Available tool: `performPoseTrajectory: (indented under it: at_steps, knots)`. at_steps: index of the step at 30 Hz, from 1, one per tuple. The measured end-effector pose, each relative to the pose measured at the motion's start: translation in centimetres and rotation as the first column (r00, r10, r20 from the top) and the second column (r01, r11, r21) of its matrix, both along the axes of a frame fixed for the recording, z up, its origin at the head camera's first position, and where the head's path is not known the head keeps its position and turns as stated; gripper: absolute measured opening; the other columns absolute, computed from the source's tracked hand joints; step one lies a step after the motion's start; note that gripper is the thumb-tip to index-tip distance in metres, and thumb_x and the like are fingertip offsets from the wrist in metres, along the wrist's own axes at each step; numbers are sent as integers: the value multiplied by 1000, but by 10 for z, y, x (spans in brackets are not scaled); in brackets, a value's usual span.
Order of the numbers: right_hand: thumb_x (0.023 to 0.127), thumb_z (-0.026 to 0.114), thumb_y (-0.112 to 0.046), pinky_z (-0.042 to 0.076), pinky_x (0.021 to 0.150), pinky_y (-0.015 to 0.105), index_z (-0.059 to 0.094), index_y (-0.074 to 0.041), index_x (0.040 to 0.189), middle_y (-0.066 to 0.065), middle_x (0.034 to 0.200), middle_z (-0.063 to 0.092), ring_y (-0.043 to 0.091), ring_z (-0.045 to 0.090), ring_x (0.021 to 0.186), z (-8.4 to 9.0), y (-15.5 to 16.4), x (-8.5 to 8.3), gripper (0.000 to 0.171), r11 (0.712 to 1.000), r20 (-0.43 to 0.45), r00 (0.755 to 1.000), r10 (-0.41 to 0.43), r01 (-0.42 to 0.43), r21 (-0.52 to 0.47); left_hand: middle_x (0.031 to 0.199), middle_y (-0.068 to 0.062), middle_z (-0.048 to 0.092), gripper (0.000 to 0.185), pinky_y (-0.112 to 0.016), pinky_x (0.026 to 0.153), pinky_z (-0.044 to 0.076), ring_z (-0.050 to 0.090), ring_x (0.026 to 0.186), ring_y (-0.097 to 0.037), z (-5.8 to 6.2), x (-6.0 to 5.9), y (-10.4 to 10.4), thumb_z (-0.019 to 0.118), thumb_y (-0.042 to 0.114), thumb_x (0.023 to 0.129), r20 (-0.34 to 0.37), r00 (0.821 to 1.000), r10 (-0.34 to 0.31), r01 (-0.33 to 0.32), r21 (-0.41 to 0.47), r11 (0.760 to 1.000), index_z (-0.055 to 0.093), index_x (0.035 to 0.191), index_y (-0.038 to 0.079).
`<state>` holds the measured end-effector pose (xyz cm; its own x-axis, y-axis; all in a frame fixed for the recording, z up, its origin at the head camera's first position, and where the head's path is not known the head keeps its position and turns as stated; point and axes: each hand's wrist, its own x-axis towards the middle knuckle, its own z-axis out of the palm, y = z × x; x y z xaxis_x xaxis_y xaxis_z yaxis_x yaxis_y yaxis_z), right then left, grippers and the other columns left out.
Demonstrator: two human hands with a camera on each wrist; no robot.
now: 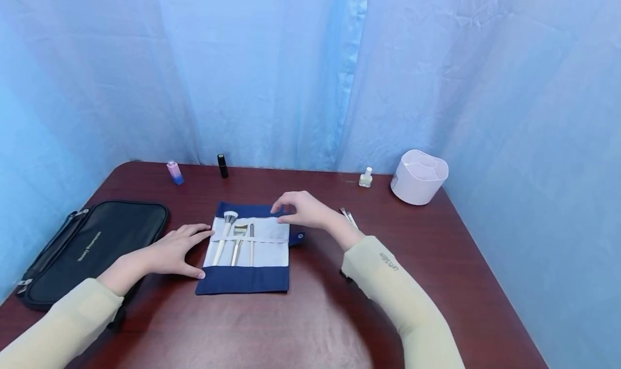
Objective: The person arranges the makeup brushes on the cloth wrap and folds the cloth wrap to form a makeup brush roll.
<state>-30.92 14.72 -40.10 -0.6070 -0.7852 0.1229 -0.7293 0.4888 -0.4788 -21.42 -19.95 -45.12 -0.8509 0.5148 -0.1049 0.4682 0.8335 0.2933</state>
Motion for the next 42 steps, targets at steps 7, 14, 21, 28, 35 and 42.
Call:
performPoseTrajectory:
  at_steps: [7, 14, 21, 28, 35, 42]
  knots:
    - [84, 72, -23, 49, 88, 35, 68, -21, 107, -7, 106, 64, 17, 60, 103, 8, 51, 11, 23, 996, -105, 990, -92, 90, -21, 147, -17, 33, 99, -62, 102, 30, 31, 132, -38, 2, 1, 1, 73, 60, 70, 3, 1000, 3, -3, 8, 1000, 37, 145, 8]
    - [83, 73, -21, 50, 81, 42, 69, -15, 107, -4, 105, 66, 24, 61, 98, -3, 98, 25, 25, 982, -91, 978, -188, 187, -25, 147, -17, 34, 99, -62, 101, 30, 32, 131, -38, 2, 2, 0, 72, 61, 70, -1, 1000, -3, 3, 9, 1000, 37, 145, 8]
    - [81, 75, -15, 49, 70, 38, 70, -10, 102, 4, 97, 67, 24, 59, 84, -26, 129, 32, 23, 970, -129, 962, -239, 243, 19, 147, -17, 34, 98, -62, 101, 30, 33, 130, -39, 1, 4, 0, 73, 61, 69, 11, 1000, 13, -13, 17, 1000, 37, 144, 8]
    - [78, 78, -19, 49, 75, 37, 71, -13, 99, -1, 99, 67, 19, 60, 88, -39, 146, 35, 22, 958, -106, 956, -275, 282, 58, 147, -16, 34, 98, -61, 101, 30, 33, 130, -38, 2, 2, 2, 73, 60, 70, 11, 1000, 10, -10, 14, 1000, 37, 144, 8]
    - [77, 78, -17, 45, 65, 26, 70, -16, 93, -4, 83, 63, 16, 55, 73, -48, 146, 34, 18, 957, -100, 956, -274, 282, 72, 147, -17, 33, 98, -62, 102, 30, 32, 131, -39, 3, 3, 2, 73, 59, 70, 17, 1000, 12, -12, 21, 1000, 37, 145, 8]
    - [77, 77, -14, 41, 60, 23, 68, -17, 86, -6, 73, 60, 11, 51, 65, -53, 142, 34, 13, 961, -141, 957, -252, 265, 75, 147, -17, 34, 97, -62, 101, 30, 33, 130, -39, 5, 4, 3, 74, 58, 70, 17, 1000, 12, -12, 18, 1000, 37, 144, 7]
